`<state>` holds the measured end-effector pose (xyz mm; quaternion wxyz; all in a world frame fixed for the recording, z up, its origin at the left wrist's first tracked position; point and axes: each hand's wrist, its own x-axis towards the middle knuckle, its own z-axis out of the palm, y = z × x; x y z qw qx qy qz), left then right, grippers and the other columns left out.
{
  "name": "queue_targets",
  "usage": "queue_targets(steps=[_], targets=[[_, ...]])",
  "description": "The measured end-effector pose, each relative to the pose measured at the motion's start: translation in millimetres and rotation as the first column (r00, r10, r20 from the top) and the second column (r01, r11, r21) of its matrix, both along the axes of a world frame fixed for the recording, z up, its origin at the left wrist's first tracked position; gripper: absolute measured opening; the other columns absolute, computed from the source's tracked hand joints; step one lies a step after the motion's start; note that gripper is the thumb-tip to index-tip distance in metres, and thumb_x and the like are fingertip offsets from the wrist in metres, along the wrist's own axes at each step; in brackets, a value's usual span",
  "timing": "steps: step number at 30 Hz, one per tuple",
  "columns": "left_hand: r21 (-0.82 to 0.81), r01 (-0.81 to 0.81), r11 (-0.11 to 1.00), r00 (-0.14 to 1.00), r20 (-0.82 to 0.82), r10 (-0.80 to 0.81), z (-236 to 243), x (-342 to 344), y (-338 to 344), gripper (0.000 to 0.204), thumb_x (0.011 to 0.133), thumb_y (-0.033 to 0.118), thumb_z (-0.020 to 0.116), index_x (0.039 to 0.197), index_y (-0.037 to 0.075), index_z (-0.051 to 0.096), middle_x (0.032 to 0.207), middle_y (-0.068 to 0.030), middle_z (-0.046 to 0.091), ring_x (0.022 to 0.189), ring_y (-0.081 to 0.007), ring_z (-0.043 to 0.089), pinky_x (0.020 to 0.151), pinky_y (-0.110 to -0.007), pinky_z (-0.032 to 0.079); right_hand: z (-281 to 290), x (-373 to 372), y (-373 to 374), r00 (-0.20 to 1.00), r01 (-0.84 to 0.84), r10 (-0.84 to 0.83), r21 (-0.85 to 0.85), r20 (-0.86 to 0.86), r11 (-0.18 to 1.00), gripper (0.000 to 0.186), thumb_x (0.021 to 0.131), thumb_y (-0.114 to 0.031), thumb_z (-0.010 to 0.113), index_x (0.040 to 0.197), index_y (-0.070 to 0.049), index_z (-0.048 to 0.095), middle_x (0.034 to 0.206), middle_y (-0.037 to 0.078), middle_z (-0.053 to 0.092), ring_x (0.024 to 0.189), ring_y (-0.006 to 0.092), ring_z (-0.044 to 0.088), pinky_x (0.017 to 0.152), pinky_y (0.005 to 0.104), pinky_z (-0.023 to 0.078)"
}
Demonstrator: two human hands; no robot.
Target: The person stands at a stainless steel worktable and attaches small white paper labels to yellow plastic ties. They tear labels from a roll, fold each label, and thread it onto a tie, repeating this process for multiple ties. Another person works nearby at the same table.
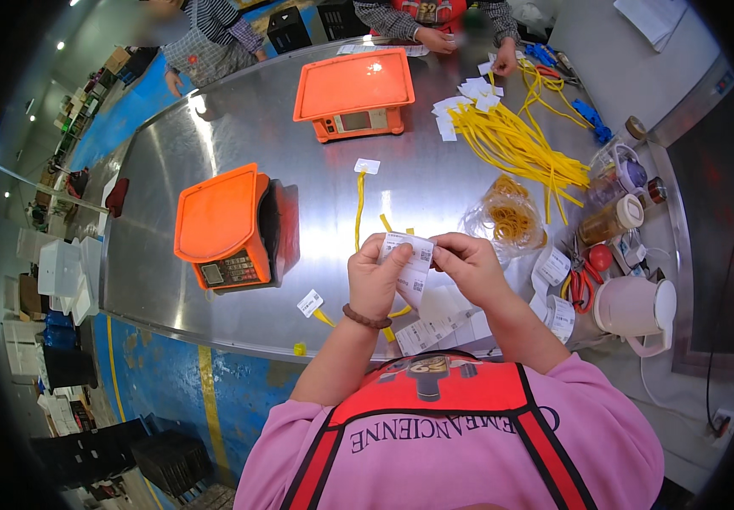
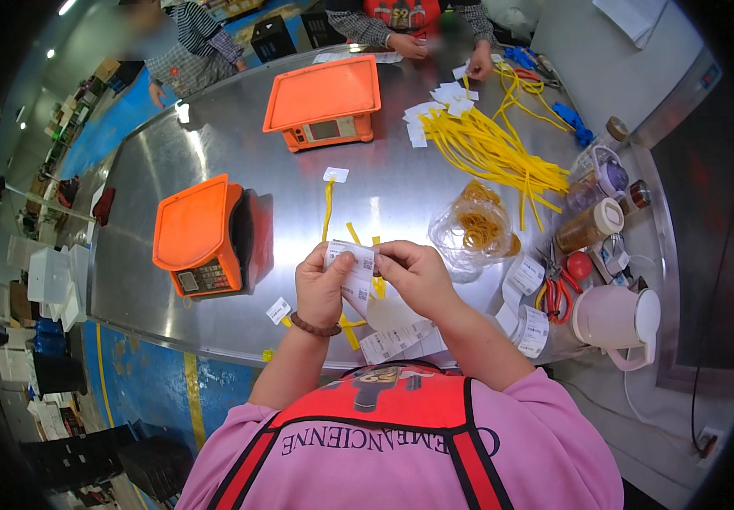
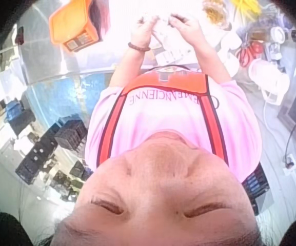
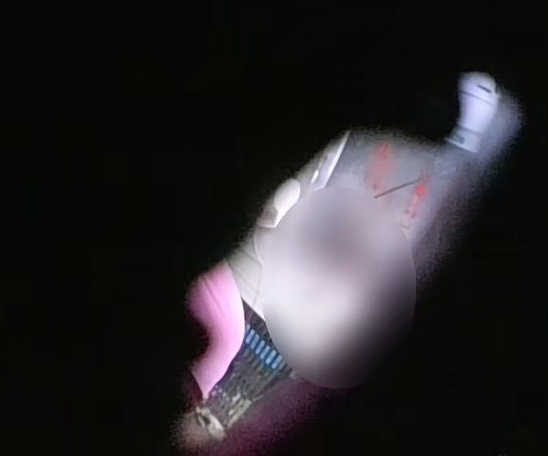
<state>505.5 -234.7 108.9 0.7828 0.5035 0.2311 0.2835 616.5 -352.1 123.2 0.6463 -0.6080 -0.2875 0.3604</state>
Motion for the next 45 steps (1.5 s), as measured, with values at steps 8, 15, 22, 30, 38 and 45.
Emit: queue_targets(steps=[8, 15, 22, 30, 38, 45], targets=[[-0.047, 0.012, 0.999, 1.0, 0.009, -0.012, -1, 3, 5, 0.015, 0.08, 0.011, 0.065, 0.088, -0.001, 0.059, 0.079, -0.0047, 0.062, 0.067, -0.009, 0.058, 0.059, -0.022, 0.048, 7, -3, 7, 0.983, 0.059, -0.058, 0.004, 0.172, 0.998, 0.017, 0.081, -0.007, 0.058, 0.094, 0.004, 0.061, 0.08, 0.007, 0.062, 0.071, 0.0097, 0.057, 0.063, 0.0221, 0.045], [-0.035, 0.001, 0.999, 1.0, 0.02, 0.0, -3, 4, 7, 0.014, 0.08, 0.011, 0.065, 0.085, 0.0, 0.059, 0.077, -0.0053, 0.063, 0.064, -0.0089, 0.058, 0.057, -0.021, 0.048, 8, -2, 8, 0.973, 0.015, -0.024, 0.041, 0.231, 0.999, 0.016, 0.081, -0.006, 0.056, 0.093, 0.005, 0.06, 0.079, 0.006, 0.06, 0.07, 0.0098, 0.056, 0.062, 0.0224, 0.045], [0.355, 0.036, 0.934, 0.999, -0.022, -0.03, -4, 3, 9, 0.016, 0.077, 0.008, 0.066, 0.088, -0.001, 0.059, 0.082, -0.0016, 0.057, 0.07, -0.0086, 0.056, 0.06, -0.021, 0.047, 5, -1, 12, 0.991, 0.018, -0.031, 0.102, 0.129, 0.995, 0.012, 0.081, -0.008, 0.056, 0.085, 0.002, 0.059, 0.073, 0.005, 0.057, 0.066, 0.0086, 0.054, 0.059, 0.0223, 0.044], [-0.182, 0.483, 0.856, 0.802, -0.299, -0.516, 4, -17, 16, 0.012, 0.076, 0.009, 0.066, 0.083, 0.0, 0.063, 0.098, -0.0046, 0.053, 0.084, -0.0109, 0.053, 0.072, -0.023, 0.045, -2, 21, 24, 0.799, 0.39, -0.413, 0.147, 0.436, 0.909, 0.011, 0.083, -0.011, 0.057, 0.084, 0.0, 0.055, 0.064, 0.005, 0.056, 0.055, 0.0084, 0.048, 0.05, 0.0232, 0.04], [0.181, 0.283, 0.942, 0.956, -0.128, -0.263, -17, -19, 27, 0.017, 0.08, 0.005, 0.058, 0.095, -0.003, 0.061, 0.124, -0.0072, 0.043, 0.101, -0.0118, 0.049, 0.08, -0.025, 0.043, -19, 23, 36, 0.801, -0.061, 0.043, 0.01, 0.597, 0.998, 0.013, 0.079, -0.002, 0.057, 0.092, -0.002, 0.057, 0.077, 0.008, 0.061, 0.068, 0.0151, 0.059, 0.062, 0.0254, 0.047], [0.315, 0.171, 0.933, 0.931, -0.362, -0.048, -30, -28, 43, 0.016, 0.081, 0.004, 0.056, 0.094, -0.003, 0.061, 0.082, -0.0032, 0.059, 0.077, -0.0117, 0.058, 0.069, -0.024, 0.047, -71, 76, 95, 0.822, -0.15, 0.272, -0.27, 0.5, 0.951, 0.028, 0.08, -0.023, 0.06, 0.102, -0.005, 0.058, 0.076, 0.015, 0.062, 0.068, 0.0244, 0.06, 0.062, 0.0307, 0.046]])
